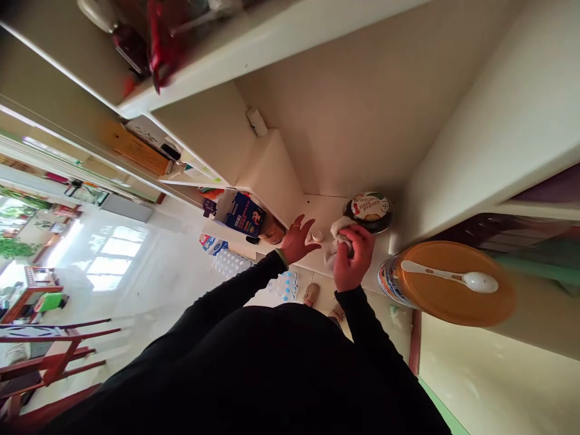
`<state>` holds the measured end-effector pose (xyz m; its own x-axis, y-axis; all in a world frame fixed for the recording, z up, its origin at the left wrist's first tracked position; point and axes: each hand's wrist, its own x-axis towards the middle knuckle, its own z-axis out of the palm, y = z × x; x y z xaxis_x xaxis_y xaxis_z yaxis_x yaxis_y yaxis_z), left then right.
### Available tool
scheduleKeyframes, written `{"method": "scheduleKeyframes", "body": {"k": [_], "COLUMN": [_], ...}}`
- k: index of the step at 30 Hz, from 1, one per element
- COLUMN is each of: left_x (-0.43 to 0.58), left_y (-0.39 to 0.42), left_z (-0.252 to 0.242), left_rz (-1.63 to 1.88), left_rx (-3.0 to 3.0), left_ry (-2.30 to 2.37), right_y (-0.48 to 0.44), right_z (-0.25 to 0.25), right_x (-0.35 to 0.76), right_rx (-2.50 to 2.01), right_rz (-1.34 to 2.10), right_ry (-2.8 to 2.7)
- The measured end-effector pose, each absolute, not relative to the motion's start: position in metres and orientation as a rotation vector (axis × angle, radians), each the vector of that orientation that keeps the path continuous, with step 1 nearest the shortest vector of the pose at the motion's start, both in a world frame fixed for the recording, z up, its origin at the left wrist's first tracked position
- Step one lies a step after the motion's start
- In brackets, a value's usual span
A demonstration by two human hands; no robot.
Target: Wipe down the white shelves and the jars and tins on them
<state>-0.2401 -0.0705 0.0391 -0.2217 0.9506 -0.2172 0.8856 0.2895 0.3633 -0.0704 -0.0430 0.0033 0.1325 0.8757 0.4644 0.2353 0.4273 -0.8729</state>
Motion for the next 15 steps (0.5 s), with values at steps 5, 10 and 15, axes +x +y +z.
{"method": "scheduleKeyframes", "body": {"k": [5, 10, 15], "left_x": [-0.244, -0.244, -0.249], "left_y": [-0.059, -0.055, -0.054], "left_z": [-0.019, -0.036, -0.027], "left_rz": [0.3, 0.381, 0.405], "left_rx": [1.519, 1.53, 1.503], "left_ry": [2.121, 2.125, 2.145], "right_y": [-0.049, -0.025, -0.015], "right_z": [-0.063, -0.087, -0.081], "right_x": [-0.084, -0.1, -0.104], "right_rx": [-1.167, -1.233, -1.254], "right_rz": [0.694, 0.709, 0.811], "right_ry": [-1.559, -1.777, -1.972]}}
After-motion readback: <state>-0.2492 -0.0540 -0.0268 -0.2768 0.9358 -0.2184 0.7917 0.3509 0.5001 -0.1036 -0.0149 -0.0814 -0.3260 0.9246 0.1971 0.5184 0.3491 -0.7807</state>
